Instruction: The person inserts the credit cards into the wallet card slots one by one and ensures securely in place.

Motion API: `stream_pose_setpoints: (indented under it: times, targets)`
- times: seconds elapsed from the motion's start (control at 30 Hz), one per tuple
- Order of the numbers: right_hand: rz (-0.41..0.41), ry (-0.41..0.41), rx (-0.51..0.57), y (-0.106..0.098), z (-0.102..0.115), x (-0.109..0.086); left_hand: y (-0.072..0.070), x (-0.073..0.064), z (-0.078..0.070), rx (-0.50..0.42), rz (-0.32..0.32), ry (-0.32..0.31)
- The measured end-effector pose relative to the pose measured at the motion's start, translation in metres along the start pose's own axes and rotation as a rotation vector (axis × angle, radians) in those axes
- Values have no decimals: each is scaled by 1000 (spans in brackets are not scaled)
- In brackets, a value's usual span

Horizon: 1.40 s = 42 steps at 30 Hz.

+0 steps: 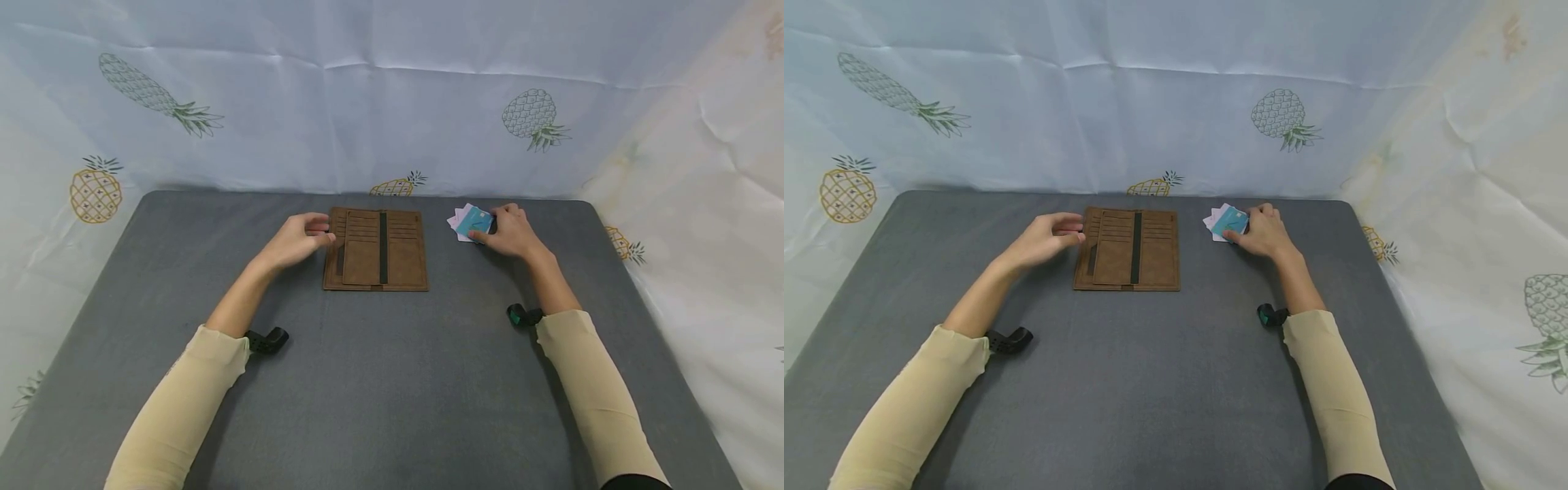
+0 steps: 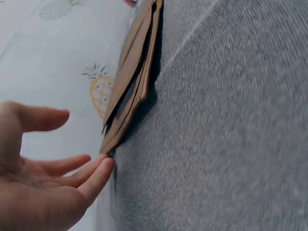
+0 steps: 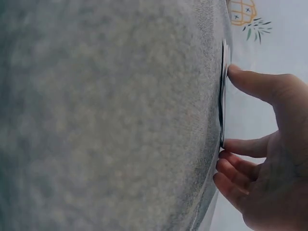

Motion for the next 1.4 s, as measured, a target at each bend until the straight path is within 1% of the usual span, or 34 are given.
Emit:
stream_pose_setpoints:
  times: [0.1,0.17,0.37,0.5,0.57,0.73,0.83,1.07,1.2,1.4]
  targets:
    - [-7,9,12,1,-1,1,-1,-1,1,-85,-39,-24]
    - [-7,12,24,0,-1,2,-1,-1,2,-122,-55,-30]
    - [11,15,85,-4,-4,4,-2,2,4,-165,-74,-21]
    - [23,51,145,-6,-7,6,-1,4,4,-198,-95,1]
    - [11,64,179,-8,-9,7,-1,5,3,-215,-110,10]
    - [-78,26,285,-11,-11,9,0,7,2,-225,-134,16]
    - [-108,-7,355,-12,-12,9,1,8,2,-231,-148,16]
    - [-59,-35,575,-12,-12,14,3,10,4,-250,-169,9]
    - [-61,-51,604,-12,-6,17,4,9,4,-246,-178,16]
    - [-53,-83,626,-11,15,16,6,9,7,-249,-187,22]
Point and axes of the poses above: each hand's wrist, its own x-axis towards the middle knuckle, its own y-axis out of the palm, z = x × y, the point moved 2 cm from there along x, towards the middle knuckle, and after that the axes turned 13 degrees about y, right-handed, at the moved point
